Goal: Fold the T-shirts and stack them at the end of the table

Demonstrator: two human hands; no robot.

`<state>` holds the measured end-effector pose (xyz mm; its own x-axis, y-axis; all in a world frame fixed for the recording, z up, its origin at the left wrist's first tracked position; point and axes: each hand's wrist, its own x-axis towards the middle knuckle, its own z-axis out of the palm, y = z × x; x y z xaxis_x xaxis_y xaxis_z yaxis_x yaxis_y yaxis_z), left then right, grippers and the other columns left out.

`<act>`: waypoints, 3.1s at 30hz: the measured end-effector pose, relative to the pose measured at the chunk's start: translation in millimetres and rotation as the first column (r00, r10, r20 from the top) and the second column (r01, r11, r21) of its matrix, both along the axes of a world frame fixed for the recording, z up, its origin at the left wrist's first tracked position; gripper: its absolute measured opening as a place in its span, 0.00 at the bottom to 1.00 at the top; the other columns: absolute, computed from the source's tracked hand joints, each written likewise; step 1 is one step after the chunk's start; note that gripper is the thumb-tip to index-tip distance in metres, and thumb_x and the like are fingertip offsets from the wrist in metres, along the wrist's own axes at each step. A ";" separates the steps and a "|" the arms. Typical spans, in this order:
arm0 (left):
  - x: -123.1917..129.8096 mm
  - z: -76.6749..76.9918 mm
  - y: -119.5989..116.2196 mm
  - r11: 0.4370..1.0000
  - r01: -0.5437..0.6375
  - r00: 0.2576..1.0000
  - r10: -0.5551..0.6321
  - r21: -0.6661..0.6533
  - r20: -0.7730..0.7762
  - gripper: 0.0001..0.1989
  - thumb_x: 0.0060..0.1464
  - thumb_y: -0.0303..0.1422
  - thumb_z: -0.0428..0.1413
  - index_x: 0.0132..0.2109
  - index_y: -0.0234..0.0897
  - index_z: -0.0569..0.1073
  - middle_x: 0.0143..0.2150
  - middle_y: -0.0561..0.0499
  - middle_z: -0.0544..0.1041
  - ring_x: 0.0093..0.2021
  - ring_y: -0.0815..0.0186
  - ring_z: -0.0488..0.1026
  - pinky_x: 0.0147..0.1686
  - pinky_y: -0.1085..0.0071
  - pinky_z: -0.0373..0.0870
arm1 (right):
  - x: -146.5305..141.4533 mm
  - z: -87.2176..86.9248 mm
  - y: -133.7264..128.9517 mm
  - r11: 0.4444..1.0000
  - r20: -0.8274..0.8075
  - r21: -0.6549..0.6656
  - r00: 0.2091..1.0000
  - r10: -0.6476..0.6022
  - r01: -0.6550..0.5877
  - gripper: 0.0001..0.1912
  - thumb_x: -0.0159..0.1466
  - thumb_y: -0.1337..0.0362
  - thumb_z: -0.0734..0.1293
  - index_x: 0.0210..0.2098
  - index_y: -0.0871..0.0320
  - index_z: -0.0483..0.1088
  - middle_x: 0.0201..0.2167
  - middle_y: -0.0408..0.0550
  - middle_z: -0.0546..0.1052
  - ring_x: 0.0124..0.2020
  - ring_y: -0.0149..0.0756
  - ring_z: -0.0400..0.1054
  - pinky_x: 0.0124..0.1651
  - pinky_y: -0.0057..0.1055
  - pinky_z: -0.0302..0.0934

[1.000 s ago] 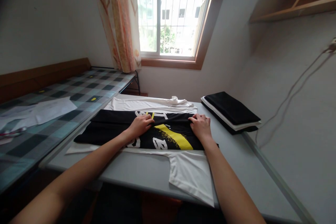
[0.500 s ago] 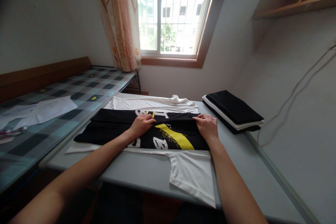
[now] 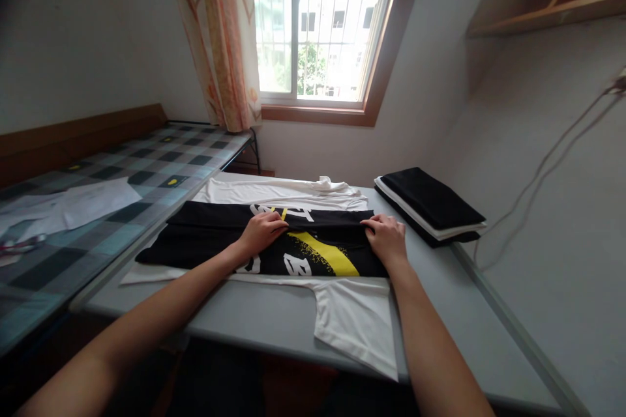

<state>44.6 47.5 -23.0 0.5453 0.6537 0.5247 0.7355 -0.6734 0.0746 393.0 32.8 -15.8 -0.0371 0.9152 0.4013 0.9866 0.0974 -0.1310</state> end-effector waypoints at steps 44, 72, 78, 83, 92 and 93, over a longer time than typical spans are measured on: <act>-3.6 -2.8 -6.0 0.990 0.133 0.991 -0.132 0.042 -0.026 0.09 0.61 0.31 0.55 0.38 0.40 0.81 0.37 0.49 0.76 0.35 0.66 0.71 0.37 0.70 0.68 | 11.7 3.9 -8.0 0.999 -0.060 -0.032 0.998 -0.005 0.003 0.10 0.56 0.64 0.64 0.32 0.51 0.78 0.38 0.49 0.75 0.45 0.46 0.64 0.46 0.42 0.51; -6.8 -0.4 -8.1 0.986 0.160 0.987 -0.159 0.041 -0.023 0.07 0.59 0.30 0.56 0.39 0.39 0.80 0.36 0.50 0.76 0.35 0.67 0.72 0.36 0.72 0.67 | 22.2 4.3 -4.9 0.994 -0.153 -0.067 0.985 0.076 -0.087 0.08 0.53 0.64 0.65 0.29 0.52 0.77 0.34 0.47 0.76 0.42 0.45 0.68 0.45 0.41 0.56; -5.6 2.8 -11.0 0.996 0.083 0.987 -0.088 0.045 0.138 0.08 0.61 0.31 0.55 0.40 0.37 0.80 0.35 0.49 0.76 0.34 0.67 0.72 0.35 0.72 0.67 | 22.4 11.2 -5.6 0.982 -0.260 0.175 0.958 0.120 -0.076 0.09 0.56 0.63 0.65 0.35 0.54 0.76 0.35 0.49 0.75 0.42 0.46 0.67 0.47 0.42 0.57; -6.3 0.7 -10.4 0.999 0.034 0.986 -0.028 -0.034 0.162 0.07 0.60 0.32 0.56 0.40 0.39 0.80 0.37 0.49 0.76 0.36 0.66 0.72 0.37 0.71 0.68 | 22.9 12.5 -6.8 0.978 -0.315 0.201 0.942 0.113 -0.050 0.08 0.59 0.61 0.65 0.35 0.55 0.76 0.36 0.50 0.75 0.42 0.45 0.67 0.46 0.41 0.58; -10.0 -4.5 -5.6 0.975 0.176 0.984 -0.175 -0.133 0.022 0.07 0.58 0.29 0.57 0.40 0.40 0.80 0.35 0.51 0.75 0.36 0.68 0.72 0.36 0.73 0.67 | 24.8 3.8 -6.9 0.989 -0.197 -0.137 0.980 0.029 -0.057 0.08 0.55 0.66 0.67 0.31 0.51 0.78 0.36 0.47 0.76 0.41 0.42 0.69 0.44 0.38 0.56; -9.7 -4.2 -5.7 0.976 0.172 0.985 -0.171 -0.131 0.020 0.07 0.58 0.29 0.57 0.40 0.40 0.80 0.35 0.50 0.75 0.35 0.68 0.72 0.36 0.73 0.67 | 24.5 4.6 -7.1 0.991 -0.195 -0.122 0.980 0.034 -0.059 0.08 0.55 0.66 0.67 0.32 0.52 0.78 0.36 0.47 0.76 0.41 0.42 0.69 0.44 0.38 0.56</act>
